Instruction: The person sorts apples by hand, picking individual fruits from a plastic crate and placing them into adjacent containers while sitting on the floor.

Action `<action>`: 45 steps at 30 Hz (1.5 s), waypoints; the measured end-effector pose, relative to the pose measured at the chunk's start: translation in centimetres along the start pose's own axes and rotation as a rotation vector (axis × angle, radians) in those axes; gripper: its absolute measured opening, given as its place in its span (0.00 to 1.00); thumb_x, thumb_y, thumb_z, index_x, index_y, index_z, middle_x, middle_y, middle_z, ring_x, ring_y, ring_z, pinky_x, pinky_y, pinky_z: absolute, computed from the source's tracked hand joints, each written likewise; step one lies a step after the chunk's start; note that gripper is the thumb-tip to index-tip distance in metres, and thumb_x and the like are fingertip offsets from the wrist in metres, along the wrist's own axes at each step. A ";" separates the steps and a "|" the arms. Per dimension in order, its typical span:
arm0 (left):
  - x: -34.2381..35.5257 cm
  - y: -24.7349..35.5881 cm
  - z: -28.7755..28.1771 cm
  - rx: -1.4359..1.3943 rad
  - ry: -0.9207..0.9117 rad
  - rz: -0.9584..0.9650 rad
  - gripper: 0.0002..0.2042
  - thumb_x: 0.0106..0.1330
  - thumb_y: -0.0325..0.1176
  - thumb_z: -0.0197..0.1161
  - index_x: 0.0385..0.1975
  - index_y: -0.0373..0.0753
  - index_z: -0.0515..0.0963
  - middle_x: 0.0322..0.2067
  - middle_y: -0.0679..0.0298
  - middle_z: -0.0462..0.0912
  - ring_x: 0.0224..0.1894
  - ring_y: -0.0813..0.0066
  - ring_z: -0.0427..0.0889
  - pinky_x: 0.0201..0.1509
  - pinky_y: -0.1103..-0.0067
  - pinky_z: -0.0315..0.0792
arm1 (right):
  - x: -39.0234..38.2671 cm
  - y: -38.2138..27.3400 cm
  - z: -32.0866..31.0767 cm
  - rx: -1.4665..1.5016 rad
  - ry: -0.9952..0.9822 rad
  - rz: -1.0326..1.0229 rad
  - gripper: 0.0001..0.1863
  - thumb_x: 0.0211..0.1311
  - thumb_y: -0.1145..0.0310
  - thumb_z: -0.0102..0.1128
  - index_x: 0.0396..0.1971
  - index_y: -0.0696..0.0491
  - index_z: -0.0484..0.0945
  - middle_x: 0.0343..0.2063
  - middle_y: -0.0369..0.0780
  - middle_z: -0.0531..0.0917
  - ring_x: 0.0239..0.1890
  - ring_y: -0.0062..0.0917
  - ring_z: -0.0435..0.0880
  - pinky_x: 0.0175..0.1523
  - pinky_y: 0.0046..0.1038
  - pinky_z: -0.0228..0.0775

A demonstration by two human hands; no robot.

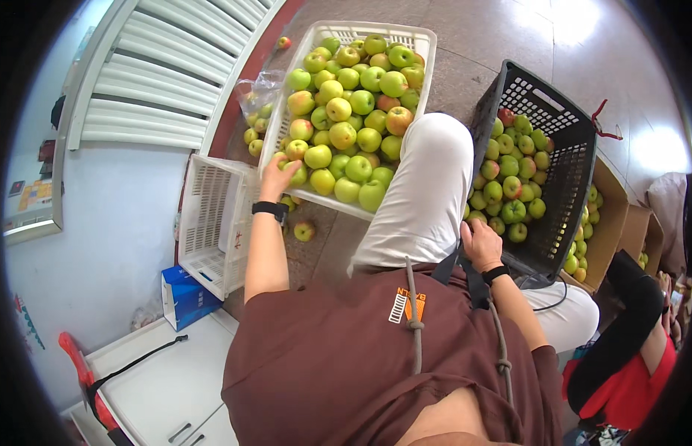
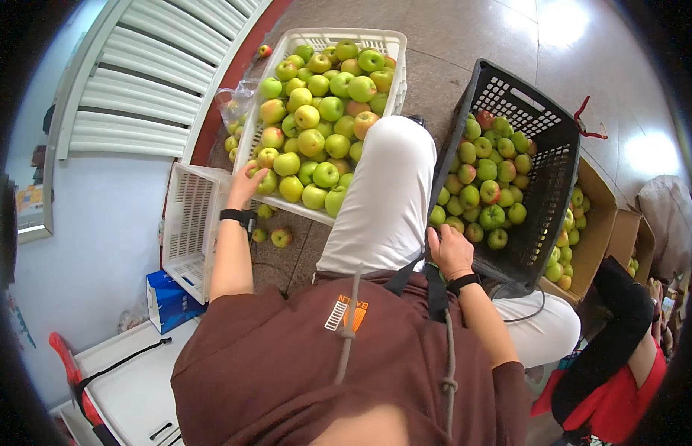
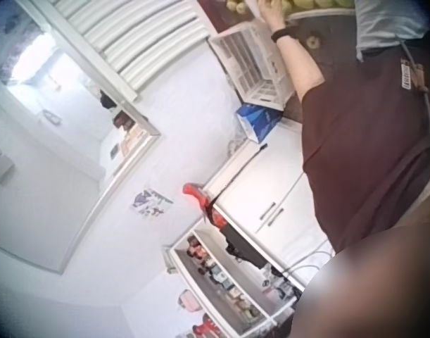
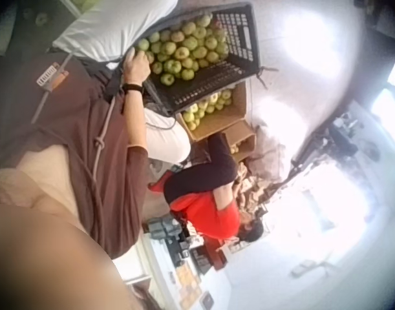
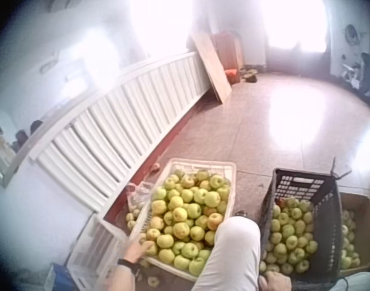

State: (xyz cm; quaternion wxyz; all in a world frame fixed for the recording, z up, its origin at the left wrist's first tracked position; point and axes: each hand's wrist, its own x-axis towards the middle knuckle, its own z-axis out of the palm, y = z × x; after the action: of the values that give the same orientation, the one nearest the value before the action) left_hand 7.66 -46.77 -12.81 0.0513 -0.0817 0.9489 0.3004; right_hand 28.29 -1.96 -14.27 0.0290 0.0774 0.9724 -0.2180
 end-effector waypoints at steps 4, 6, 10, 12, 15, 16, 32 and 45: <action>-0.7 2.7 4.3 0.310 -0.103 -0.067 0.36 0.46 0.60 0.62 0.44 0.30 0.74 0.45 0.46 0.76 0.51 0.54 0.71 0.55 0.65 0.62 | -0.2 0.2 0.2 -0.012 -0.026 0.018 0.17 0.57 0.54 0.50 0.22 0.53 0.72 0.22 0.44 0.78 0.27 0.39 0.78 0.30 0.38 0.70; -0.2 4.0 5.6 0.446 -0.042 -0.077 0.38 0.44 0.65 0.59 0.42 0.31 0.76 0.44 0.47 0.76 0.54 0.52 0.68 0.58 0.60 0.58 | -0.3 0.4 0.3 0.006 -0.001 0.015 0.17 0.57 0.54 0.50 0.22 0.54 0.72 0.22 0.44 0.78 0.27 0.40 0.78 0.30 0.38 0.69; 0.4 7.2 5.4 0.521 -0.125 -0.234 0.39 0.43 0.65 0.59 0.42 0.31 0.76 0.47 0.48 0.75 0.57 0.53 0.63 0.60 0.59 0.53 | -0.3 0.7 0.5 0.003 0.045 0.007 0.17 0.57 0.54 0.50 0.21 0.54 0.72 0.21 0.45 0.78 0.25 0.41 0.78 0.28 0.39 0.69; 0.6 7.7 5.1 0.504 -0.143 -0.288 0.41 0.41 0.66 0.60 0.43 0.31 0.76 0.47 0.48 0.75 0.57 0.53 0.63 0.61 0.59 0.52 | -0.3 0.9 0.7 -0.006 0.038 0.013 0.18 0.57 0.53 0.50 0.22 0.54 0.72 0.21 0.45 0.78 0.25 0.40 0.78 0.28 0.39 0.69; 1.4 5.2 5.1 0.430 -0.100 -0.259 0.42 0.38 0.67 0.60 0.42 0.31 0.77 0.47 0.48 0.75 0.55 0.53 0.67 0.60 0.63 0.56 | -0.3 1.2 0.8 0.010 0.033 0.008 0.18 0.57 0.53 0.49 0.22 0.54 0.72 0.21 0.45 0.78 0.25 0.40 0.79 0.29 0.39 0.70; 1.6 4.5 5.0 0.416 -0.082 -0.245 0.42 0.38 0.67 0.60 0.41 0.30 0.77 0.45 0.47 0.76 0.53 0.53 0.70 0.58 0.65 0.59 | -0.4 1.2 0.7 0.026 0.039 -0.003 0.18 0.57 0.53 0.49 0.22 0.54 0.72 0.21 0.45 0.78 0.25 0.40 0.79 0.29 0.39 0.70; 2.1 22.6 7.5 0.962 -0.334 0.741 0.30 0.33 0.47 0.72 0.39 0.39 0.77 0.55 0.61 0.63 0.62 0.59 0.54 0.53 0.52 0.58 | -0.5 1.2 0.2 0.010 -0.031 0.035 0.19 0.58 0.52 0.48 0.23 0.54 0.73 0.21 0.45 0.78 0.25 0.41 0.79 0.30 0.39 0.70; -0.7 12.0 3.8 0.190 -0.367 0.706 0.27 0.42 0.33 0.70 0.47 0.41 0.73 0.47 0.54 0.72 0.51 0.59 0.72 0.52 0.72 0.69 | -0.2 1.4 0.3 0.044 -0.026 0.013 0.16 0.58 0.54 0.49 0.22 0.53 0.73 0.21 0.45 0.78 0.25 0.41 0.79 0.30 0.40 0.70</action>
State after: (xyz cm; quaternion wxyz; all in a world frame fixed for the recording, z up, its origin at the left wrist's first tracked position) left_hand 6.27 -34.86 -9.08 0.1207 0.3092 0.9173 0.2202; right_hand 28.70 -0.88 -15.05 0.0416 0.0816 0.9664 -0.2403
